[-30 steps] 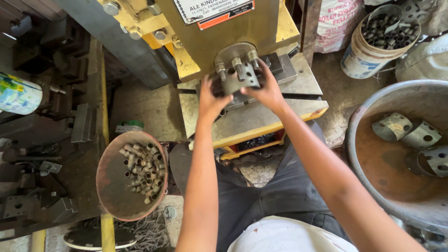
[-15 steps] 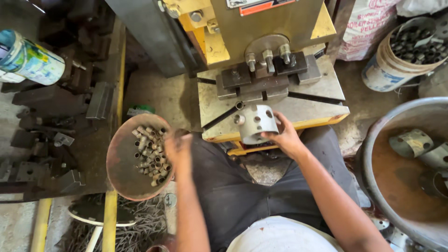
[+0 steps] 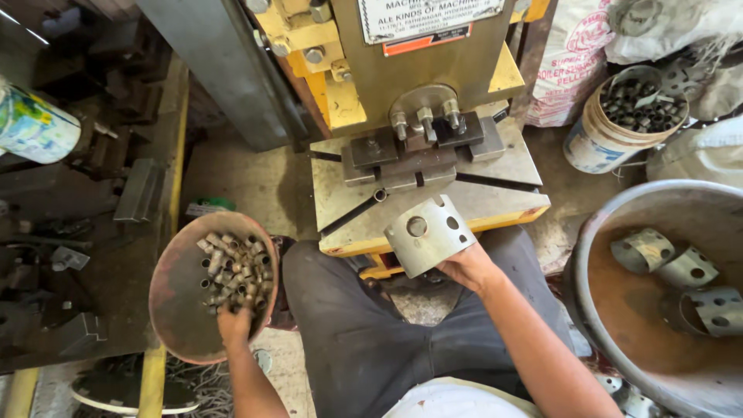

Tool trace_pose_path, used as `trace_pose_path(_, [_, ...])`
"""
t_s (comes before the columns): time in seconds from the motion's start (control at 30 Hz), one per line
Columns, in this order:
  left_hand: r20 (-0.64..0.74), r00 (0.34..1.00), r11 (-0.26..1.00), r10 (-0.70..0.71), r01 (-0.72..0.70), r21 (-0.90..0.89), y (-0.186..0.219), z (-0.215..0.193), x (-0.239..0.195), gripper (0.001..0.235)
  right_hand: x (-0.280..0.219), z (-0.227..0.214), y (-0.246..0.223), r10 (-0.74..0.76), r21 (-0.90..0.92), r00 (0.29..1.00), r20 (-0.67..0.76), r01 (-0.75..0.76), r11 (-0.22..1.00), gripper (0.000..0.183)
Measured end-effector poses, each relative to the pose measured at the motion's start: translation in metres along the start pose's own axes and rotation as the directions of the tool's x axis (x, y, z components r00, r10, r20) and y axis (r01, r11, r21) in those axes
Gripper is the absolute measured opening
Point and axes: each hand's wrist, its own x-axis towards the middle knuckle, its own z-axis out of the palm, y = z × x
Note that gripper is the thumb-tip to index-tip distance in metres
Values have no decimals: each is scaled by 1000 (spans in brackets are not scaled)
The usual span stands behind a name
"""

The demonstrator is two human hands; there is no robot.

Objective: The person picks up a cylindrical metal piece, inserts small metal pins into holes by hand, and positions the assembly into a press machine.

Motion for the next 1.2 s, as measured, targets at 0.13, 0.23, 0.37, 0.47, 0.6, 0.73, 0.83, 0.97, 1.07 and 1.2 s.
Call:
trace_pose_path(0.13, [-222, 963, 988, 155, -152, 31, -1, 2, -3, 44, -8, 21, -15, -33, -38, 999, -4, 33, 999, 78])
trace_pose_path(0.23, [-550, 780, 952, 298, -288, 107, 4, 5, -6, 46, 1, 33, -31, -169, -119, 985, 22, 170, 978, 88])
trace_pose_path(0.37, [-406, 898, 870, 168, -329, -368, 36, 15, -11, 33, 35, 27, -60, -357, -546, 934, -9, 294, 785, 94])
trace_pose_path(0.47, [-258, 949, 797, 180, -295, -528, 100, 22, -22, 29, 74, 22, -89, -507, -808, 860, 63, 342, 480, 95])
trace_pose_path(0.6, [-97, 961, 561, 258, -231, -795, 215, 21, -70, 51, 117, 25, -116, -587, -883, 804, 98, 342, 320, 95])
trace_pose_path(0.73, [0, 885, 486, 466, -256, -835, 319, 20, -105, 44, 141, 33, -133, -559, -979, 826, 75, 167, 115, 84])
trace_pose_path(0.83, [42, 800, 403, 599, -256, -879, 379, 32, -115, 32, 148, 33, -141, -537, -980, 836, 116, 183, 73, 74])
trace_pose_path(0.97, [64, 796, 331, 602, -175, -927, 432, 55, -116, 33, 146, 37, -147, -550, -963, 810, 201, 267, 42, 72])
trace_pose_path(1.07, [-43, 789, 196, 613, -205, -959, 447, 67, -111, 38, 142, 39, -149, -541, -962, 826, 159, 253, 104, 75])
trace_pose_path(1.2, [28, 802, 340, 597, -221, -914, 455, 76, -103, 28, 141, 35, -149, -520, -934, 837, 170, 305, 187, 76])
